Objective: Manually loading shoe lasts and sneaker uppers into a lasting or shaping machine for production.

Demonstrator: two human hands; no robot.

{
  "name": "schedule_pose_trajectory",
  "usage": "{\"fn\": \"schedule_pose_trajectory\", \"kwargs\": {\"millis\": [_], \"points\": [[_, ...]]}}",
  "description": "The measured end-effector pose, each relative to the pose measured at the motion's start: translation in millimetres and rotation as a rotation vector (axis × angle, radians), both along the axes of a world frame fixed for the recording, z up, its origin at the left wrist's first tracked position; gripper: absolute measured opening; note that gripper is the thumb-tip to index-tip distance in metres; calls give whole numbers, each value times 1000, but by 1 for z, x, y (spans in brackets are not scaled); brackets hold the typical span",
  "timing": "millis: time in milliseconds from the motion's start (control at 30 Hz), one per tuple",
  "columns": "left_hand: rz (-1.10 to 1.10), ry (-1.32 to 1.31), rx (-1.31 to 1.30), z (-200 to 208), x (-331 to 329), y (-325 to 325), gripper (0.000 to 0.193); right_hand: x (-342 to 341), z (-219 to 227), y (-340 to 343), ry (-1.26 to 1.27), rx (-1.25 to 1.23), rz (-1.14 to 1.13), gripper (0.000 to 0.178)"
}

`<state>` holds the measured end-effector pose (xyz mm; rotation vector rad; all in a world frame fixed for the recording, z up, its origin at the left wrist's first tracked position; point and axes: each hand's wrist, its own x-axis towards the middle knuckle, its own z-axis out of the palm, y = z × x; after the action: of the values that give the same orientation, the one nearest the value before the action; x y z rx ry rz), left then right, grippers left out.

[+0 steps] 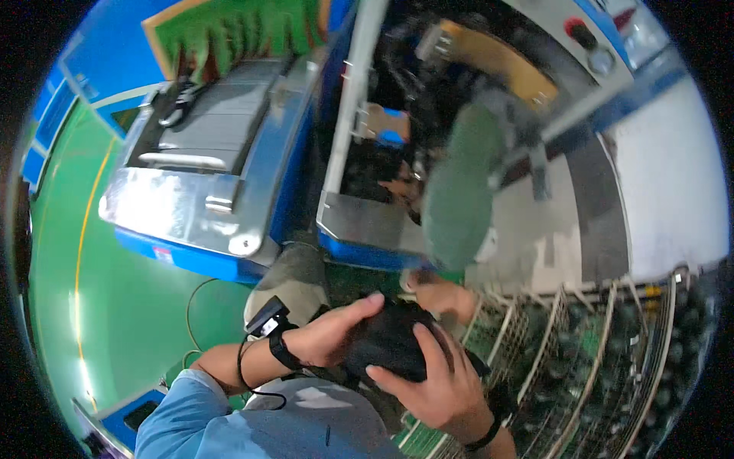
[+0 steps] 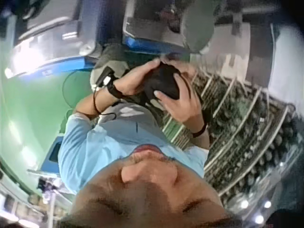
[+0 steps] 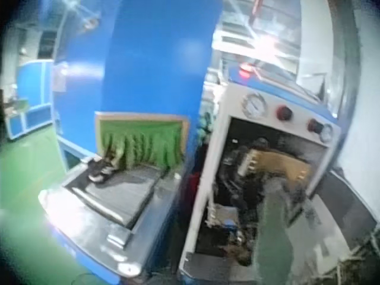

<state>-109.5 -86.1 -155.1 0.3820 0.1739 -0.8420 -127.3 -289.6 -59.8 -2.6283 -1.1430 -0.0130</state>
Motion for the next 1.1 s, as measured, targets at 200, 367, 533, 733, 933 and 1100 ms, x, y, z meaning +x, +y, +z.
{"fn": "schedule_pose_trajectory", "kwargs": {"millis": [200, 367, 533, 733, 933, 1100], "points": [[30, -312, 631, -8, -16, 13, 34, 66, -14, 0, 951, 1427, -336, 74], [-60, -507, 1002, 1, -17, 26, 42, 161, 0, 49, 1168, 1684, -204, 78], [10, -518, 980, -11, -35, 28, 37, 108, -6, 1, 797, 1669, -293, 71], [2, -679, 1070, -43, -43, 3, 36, -75, -54, -138, 161, 799, -1030, 62], [-102, -696, 939, -60, -27, 0, 45, -305, -82, -202, -426, 485, -1982, 56], [-114, -674, 1033, -45, -11, -5, 25, -416, -110, -251, -615, -6, -2550, 47]]}}
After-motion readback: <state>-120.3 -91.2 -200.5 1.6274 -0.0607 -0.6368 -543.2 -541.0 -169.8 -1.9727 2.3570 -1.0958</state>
